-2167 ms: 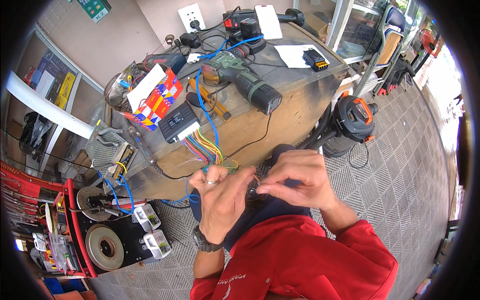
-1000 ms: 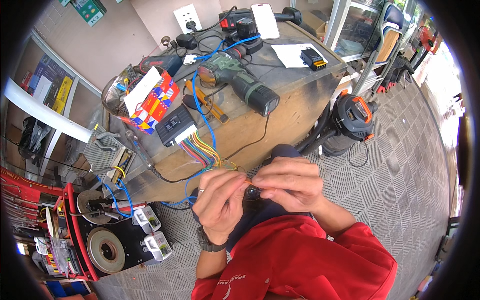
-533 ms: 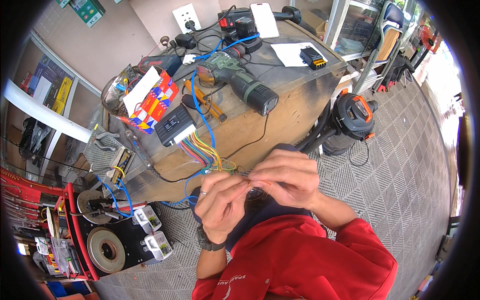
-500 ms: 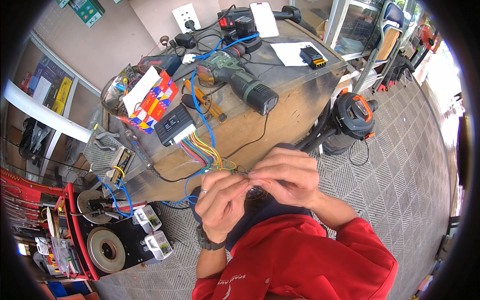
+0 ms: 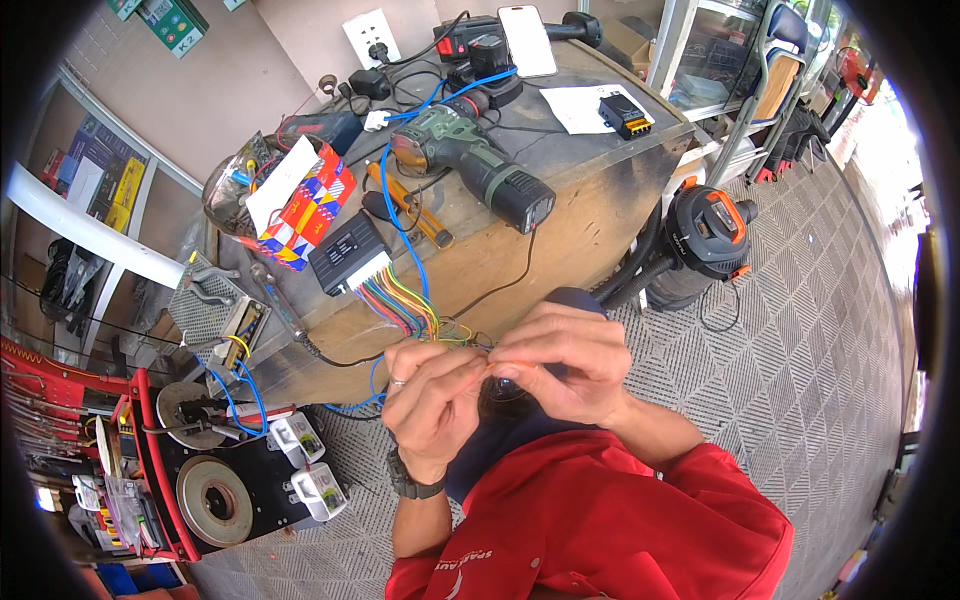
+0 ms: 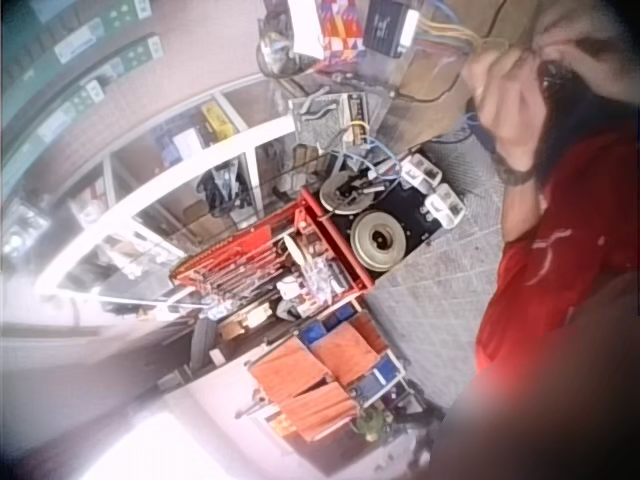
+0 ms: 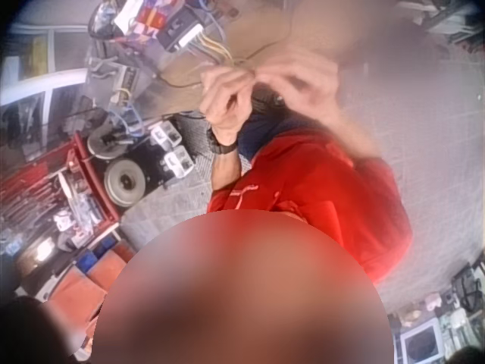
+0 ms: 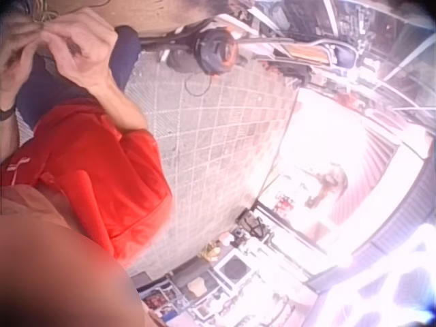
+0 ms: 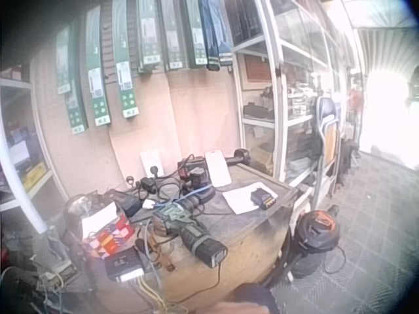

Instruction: The person sits on the floor and repairs an electrical wiring harness by stripping wire ends, twisting them together, and securing the connections with heat-shrink tubing. The person uses a utility knife to strip insulation and a lighter to shrink the tubing.

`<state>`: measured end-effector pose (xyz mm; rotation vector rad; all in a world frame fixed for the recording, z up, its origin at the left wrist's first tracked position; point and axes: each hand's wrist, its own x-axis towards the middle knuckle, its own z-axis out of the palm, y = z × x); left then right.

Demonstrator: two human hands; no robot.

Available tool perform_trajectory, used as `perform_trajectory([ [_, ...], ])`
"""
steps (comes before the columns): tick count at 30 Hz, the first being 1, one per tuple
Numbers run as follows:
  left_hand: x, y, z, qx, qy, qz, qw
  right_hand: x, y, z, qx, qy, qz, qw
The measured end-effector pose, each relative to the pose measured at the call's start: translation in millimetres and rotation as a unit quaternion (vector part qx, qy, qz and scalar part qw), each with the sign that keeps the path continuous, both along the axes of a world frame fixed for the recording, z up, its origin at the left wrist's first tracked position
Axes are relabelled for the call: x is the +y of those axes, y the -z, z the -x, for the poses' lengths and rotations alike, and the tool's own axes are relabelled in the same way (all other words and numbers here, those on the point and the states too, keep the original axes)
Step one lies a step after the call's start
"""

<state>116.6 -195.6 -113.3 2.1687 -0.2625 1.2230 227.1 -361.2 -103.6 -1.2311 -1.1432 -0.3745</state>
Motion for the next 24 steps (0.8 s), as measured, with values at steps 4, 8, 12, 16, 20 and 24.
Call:
perform_trajectory([
  [4, 1.1, 3.3, 4.3, -0.004, -0.012, 0.013, 1.0, -0.6, 0.8, 5.2, 0.018, -0.012, -0.007, 1.0],
  [8, 2.3, 10.2, 14.2, -0.042, -0.05, 0.061, 0.996, -11.6, 7.6, 5.5, 0.034, 0.003, -0.008, 0.999],
  [12, 2.2, 26.8, 24.3, -0.103, -0.141, 0.287, 0.942, -19.6, 22.6, 9.8, 0.126, 0.028, -0.035, 0.991],
  [16, 9.9, 41.6, 21.6, 0.005, -0.184, 0.363, 0.913, -15.2, 30.7, 7.4, 0.257, -0.009, 0.047, 0.965],
  [20, 21.1, 41.4, 9.0, 0.05, -0.127, 0.43, 0.892, 9.6, 19.7, 0.2, 0.255, 0.008, 0.144, 0.956],
  [24, 27.5, 34.4, -5.6, 0.057, -0.068, 0.512, 0.855, 42.0, -3.4, -6.8, 0.174, 0.066, 0.205, 0.961],
])
